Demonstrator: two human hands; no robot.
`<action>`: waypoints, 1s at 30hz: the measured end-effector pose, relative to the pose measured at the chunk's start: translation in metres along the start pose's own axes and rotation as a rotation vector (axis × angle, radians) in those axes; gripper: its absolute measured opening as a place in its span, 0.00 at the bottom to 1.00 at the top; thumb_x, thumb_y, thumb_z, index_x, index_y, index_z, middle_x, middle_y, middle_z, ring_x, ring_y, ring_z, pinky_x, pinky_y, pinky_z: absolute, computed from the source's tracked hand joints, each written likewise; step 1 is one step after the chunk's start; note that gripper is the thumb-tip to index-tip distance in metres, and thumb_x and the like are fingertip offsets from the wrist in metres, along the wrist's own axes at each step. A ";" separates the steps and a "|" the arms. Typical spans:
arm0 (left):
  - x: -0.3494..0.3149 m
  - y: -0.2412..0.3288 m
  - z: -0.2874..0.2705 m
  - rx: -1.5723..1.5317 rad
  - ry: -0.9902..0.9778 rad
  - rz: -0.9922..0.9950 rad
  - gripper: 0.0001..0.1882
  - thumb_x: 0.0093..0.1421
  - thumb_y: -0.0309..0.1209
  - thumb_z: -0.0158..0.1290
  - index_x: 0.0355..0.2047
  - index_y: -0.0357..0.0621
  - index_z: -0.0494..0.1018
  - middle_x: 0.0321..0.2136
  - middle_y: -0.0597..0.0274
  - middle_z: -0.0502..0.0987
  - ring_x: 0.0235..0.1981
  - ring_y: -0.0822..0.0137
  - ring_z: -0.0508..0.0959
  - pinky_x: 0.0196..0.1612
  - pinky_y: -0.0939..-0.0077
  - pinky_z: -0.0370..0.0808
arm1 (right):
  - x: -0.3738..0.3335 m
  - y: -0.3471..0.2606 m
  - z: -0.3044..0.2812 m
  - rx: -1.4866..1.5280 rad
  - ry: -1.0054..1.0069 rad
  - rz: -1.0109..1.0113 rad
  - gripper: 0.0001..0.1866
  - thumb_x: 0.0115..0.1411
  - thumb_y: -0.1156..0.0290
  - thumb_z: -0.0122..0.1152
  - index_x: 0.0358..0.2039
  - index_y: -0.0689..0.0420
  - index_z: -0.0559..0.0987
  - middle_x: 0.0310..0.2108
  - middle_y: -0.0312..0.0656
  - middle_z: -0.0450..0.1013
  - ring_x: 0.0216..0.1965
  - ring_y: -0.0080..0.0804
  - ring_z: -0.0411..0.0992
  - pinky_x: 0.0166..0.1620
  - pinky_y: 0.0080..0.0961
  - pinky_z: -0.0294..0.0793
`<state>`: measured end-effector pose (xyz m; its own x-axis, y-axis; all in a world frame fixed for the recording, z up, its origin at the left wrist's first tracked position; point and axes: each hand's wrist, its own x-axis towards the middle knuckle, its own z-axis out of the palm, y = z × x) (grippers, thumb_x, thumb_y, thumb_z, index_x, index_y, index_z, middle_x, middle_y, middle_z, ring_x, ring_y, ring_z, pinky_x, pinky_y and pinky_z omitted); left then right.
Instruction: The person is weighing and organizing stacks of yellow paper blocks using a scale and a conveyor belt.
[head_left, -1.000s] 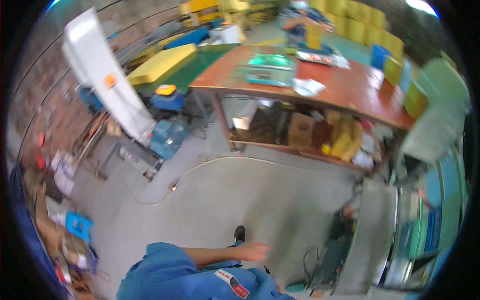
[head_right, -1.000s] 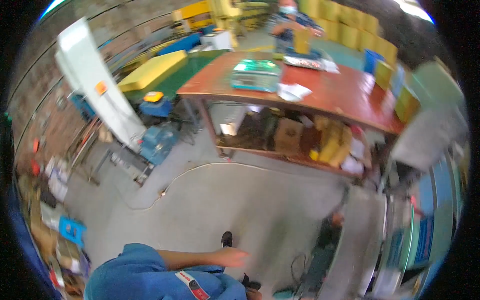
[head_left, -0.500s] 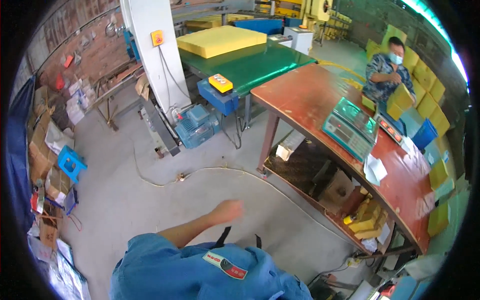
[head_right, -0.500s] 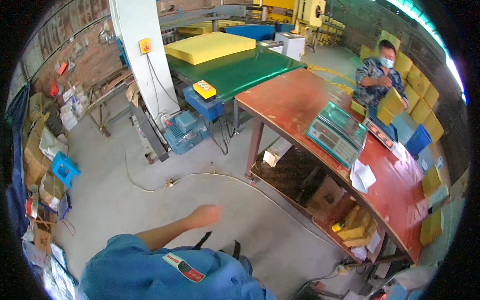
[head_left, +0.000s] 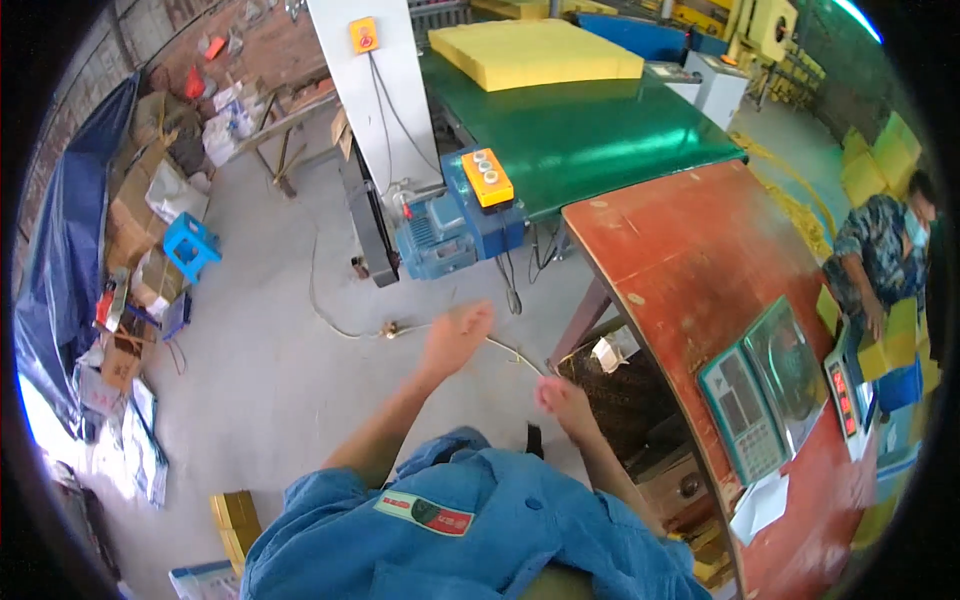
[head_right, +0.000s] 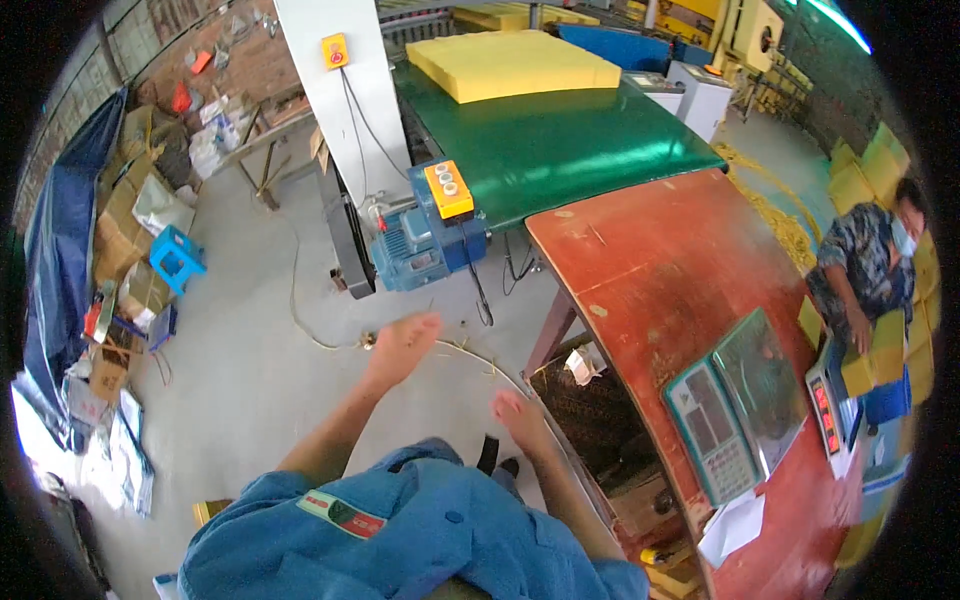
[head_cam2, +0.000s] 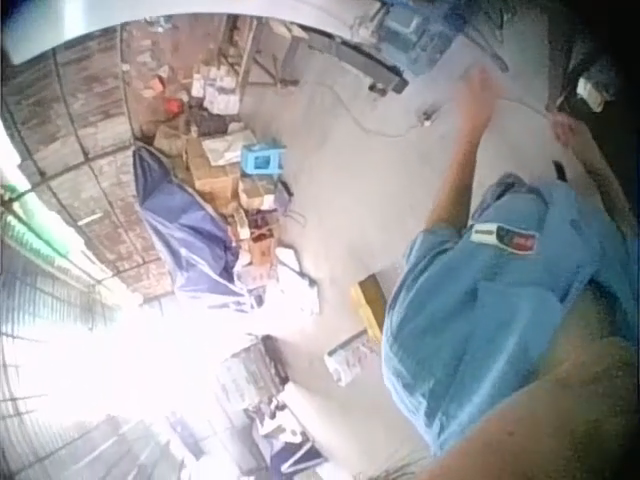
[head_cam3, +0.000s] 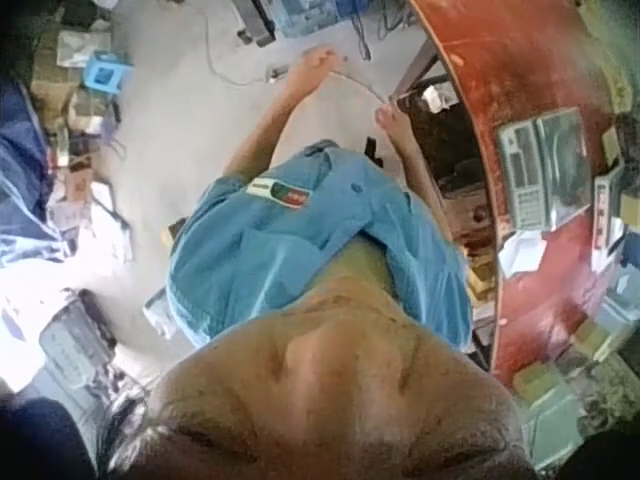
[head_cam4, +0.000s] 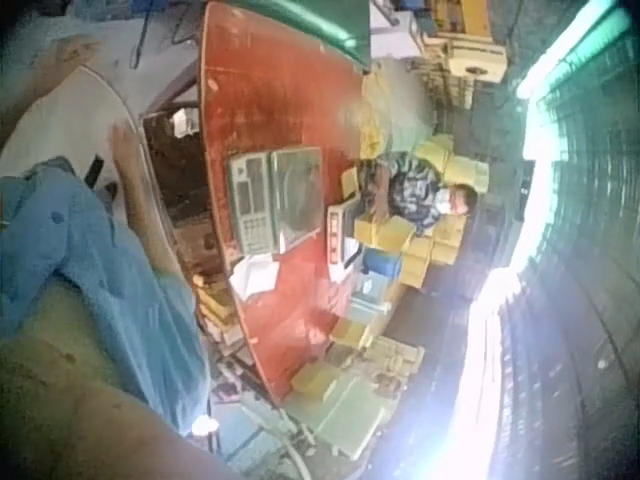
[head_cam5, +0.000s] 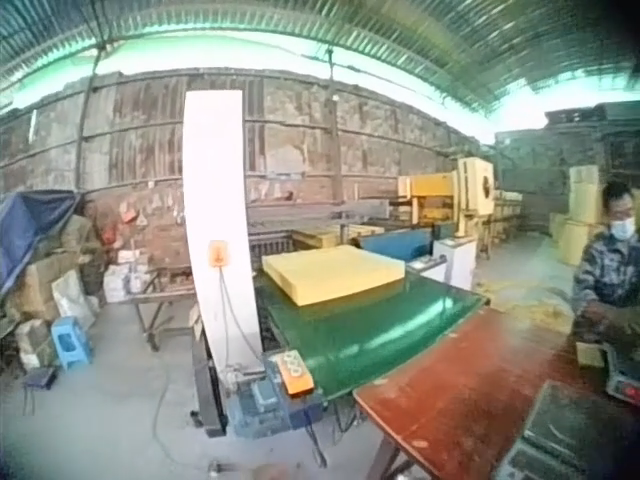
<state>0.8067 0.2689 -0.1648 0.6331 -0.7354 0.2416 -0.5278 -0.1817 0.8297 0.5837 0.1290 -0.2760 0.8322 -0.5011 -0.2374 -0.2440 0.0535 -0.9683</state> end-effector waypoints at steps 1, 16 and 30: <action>0.019 0.004 -0.001 -0.062 0.055 0.026 0.17 0.60 0.34 0.55 0.48 0.38 0.74 0.37 0.48 0.81 0.38 0.54 0.82 0.40 0.68 0.77 | 0.027 -0.027 -0.008 -0.078 -0.027 -0.105 0.15 0.63 0.67 0.54 0.47 0.61 0.77 0.31 0.37 0.77 0.31 0.23 0.73 0.36 0.22 0.73; 0.251 -0.046 -0.009 0.464 0.185 0.355 0.27 0.51 0.26 0.57 0.53 0.34 0.69 0.54 0.43 0.70 0.54 0.44 0.70 0.54 0.55 0.71 | 0.314 -0.202 0.009 -0.735 0.266 -0.802 0.28 0.51 0.80 0.58 0.55 0.58 0.70 0.51 0.53 0.69 0.51 0.55 0.68 0.53 0.44 0.69; 0.275 -0.067 -0.014 0.547 0.049 0.425 0.26 0.51 0.27 0.57 0.53 0.38 0.68 0.60 0.45 0.64 0.62 0.44 0.63 0.62 0.50 0.61 | 0.317 -0.194 0.028 -0.653 0.314 -0.673 0.31 0.52 0.80 0.56 0.59 0.57 0.68 0.59 0.51 0.64 0.55 0.54 0.65 0.57 0.44 0.67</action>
<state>1.0244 0.0882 -0.1468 0.3265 -0.7877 0.5225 -0.9370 -0.1971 0.2883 0.9094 -0.0159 -0.1657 0.7511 -0.4634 0.4702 -0.0737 -0.7667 -0.6378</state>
